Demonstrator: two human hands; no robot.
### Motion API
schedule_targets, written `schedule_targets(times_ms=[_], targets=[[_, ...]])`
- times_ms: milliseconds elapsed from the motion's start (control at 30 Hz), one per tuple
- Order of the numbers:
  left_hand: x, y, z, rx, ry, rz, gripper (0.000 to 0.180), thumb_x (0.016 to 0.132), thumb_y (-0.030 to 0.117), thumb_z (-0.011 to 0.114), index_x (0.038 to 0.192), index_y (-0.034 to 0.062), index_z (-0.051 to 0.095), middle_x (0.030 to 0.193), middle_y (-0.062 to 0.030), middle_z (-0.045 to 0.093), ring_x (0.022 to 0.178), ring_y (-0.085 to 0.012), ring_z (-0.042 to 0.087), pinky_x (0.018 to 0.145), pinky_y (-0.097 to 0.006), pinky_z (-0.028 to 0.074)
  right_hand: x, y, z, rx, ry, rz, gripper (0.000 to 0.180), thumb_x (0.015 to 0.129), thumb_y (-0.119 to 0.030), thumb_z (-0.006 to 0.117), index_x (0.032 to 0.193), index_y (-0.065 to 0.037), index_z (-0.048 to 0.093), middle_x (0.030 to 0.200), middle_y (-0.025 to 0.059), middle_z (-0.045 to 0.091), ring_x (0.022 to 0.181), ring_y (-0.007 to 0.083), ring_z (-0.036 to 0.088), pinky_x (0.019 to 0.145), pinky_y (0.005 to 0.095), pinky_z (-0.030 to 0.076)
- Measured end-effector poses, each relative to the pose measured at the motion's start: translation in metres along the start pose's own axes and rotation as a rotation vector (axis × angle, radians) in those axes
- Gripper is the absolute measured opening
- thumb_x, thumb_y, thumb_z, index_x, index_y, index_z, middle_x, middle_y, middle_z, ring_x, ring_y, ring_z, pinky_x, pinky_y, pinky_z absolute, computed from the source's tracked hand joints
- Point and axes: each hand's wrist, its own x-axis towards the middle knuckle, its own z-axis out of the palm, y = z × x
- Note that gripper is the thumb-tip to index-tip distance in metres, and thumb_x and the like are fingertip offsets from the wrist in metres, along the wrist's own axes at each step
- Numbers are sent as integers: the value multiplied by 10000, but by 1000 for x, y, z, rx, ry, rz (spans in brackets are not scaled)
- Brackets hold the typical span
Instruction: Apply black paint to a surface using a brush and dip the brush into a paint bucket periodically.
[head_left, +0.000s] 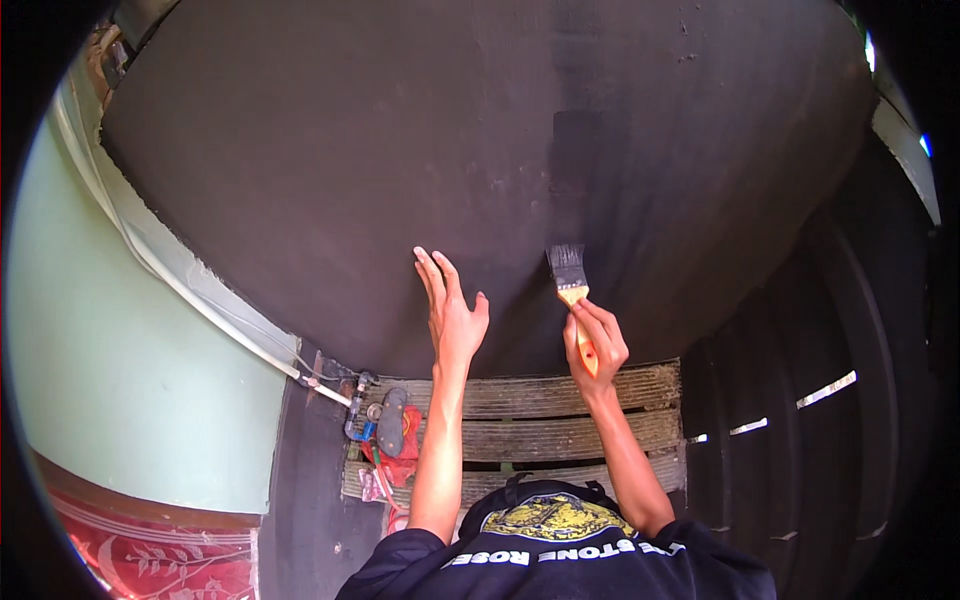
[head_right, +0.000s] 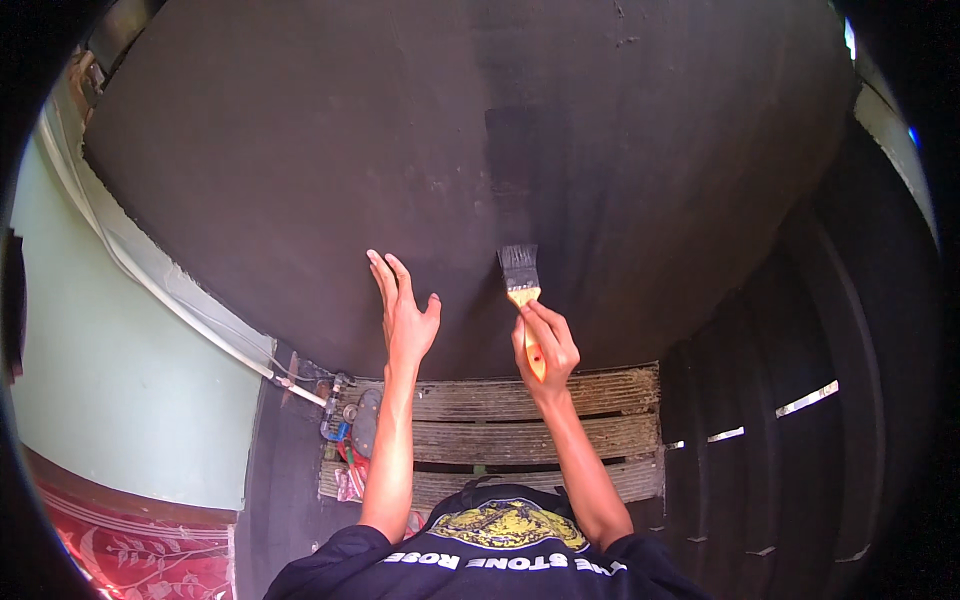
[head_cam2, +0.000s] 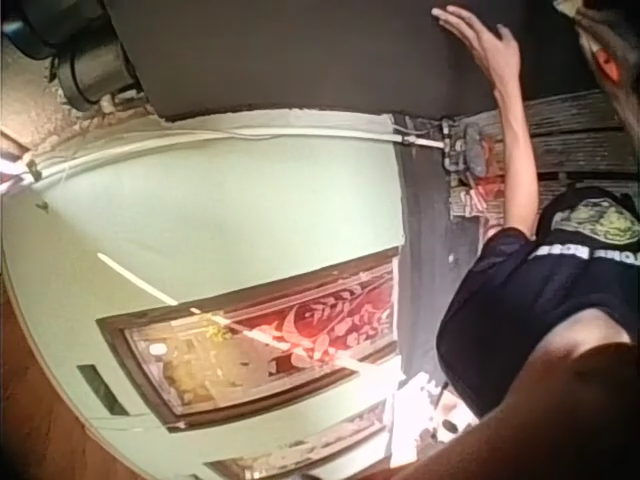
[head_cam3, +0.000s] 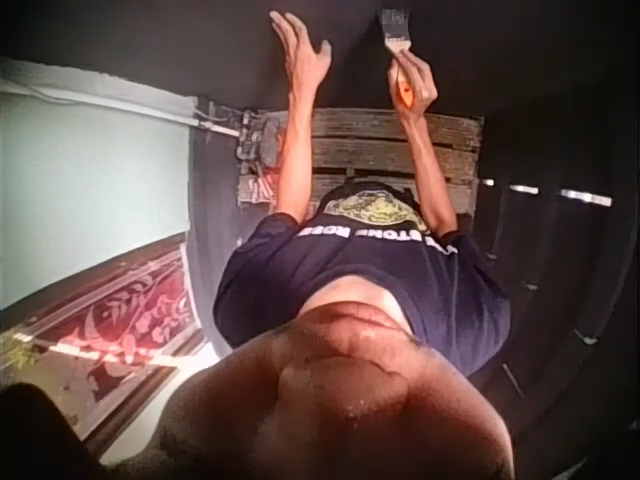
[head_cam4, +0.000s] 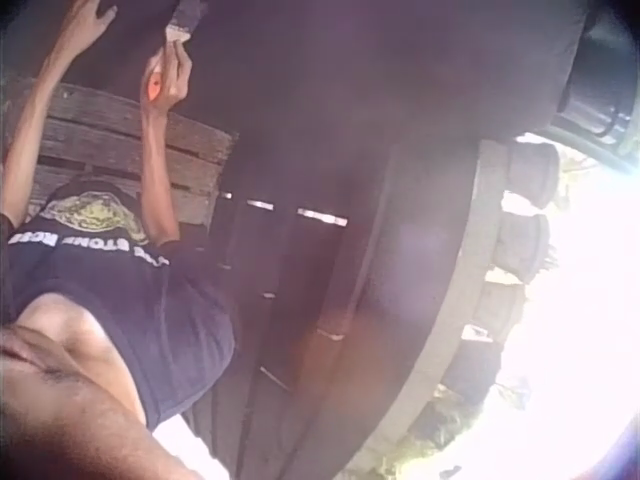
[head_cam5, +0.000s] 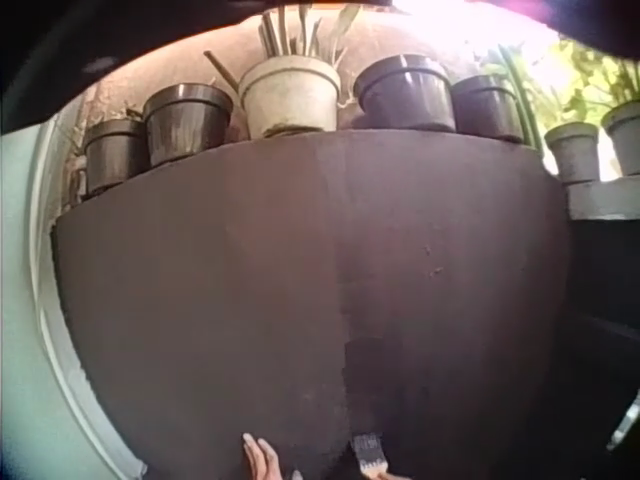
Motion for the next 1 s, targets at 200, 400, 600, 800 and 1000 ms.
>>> schedule_targets(times_ms=[200,400,600,800,1000], targets=[[1,-1,-6,20,-1,-12,955,829,65,697,1584,-32,120,1654,-305,-32,1516,-511,103,1206,-478,314,98,-57,-13,21,155,-179,259,758,48,792,1010,0,765,1026,159,736,867,244,734,748,315,611],[0,3,-4,29,-22,-7,948,832,56,689,1584,-34,119,1653,-306,-40,1517,-508,100,1207,-476,314,60,-16,9,40,69,-15,230,779,47,783,1004,8,756,1015,157,728,899,258,732,789,321,601],[0,2,-6,21,-26,-9,941,837,48,680,1583,-36,113,1652,-310,-40,1517,-509,98,1220,-474,284,47,-38,-17,38,0,92,195,783,37,777,974,9,755,998,164,731,870,259,733,767,327,603],[2,3,-5,23,-33,-25,939,829,36,678,1575,-54,115,1648,-319,-34,1516,-511,103,1222,-474,283,97,-54,-22,97,-1,-80,241,752,27,783,990,-3,763,996,165,735,876,261,735,768,326,597],[1,1,-4,29,-19,1,939,823,29,675,1574,-52,116,1649,-316,-24,1514,-512,109,1208,-470,319,104,-34,-25,62,-6,-79,215,774,32,768,988,11,753,999,163,734,879,263,731,770,333,589]])
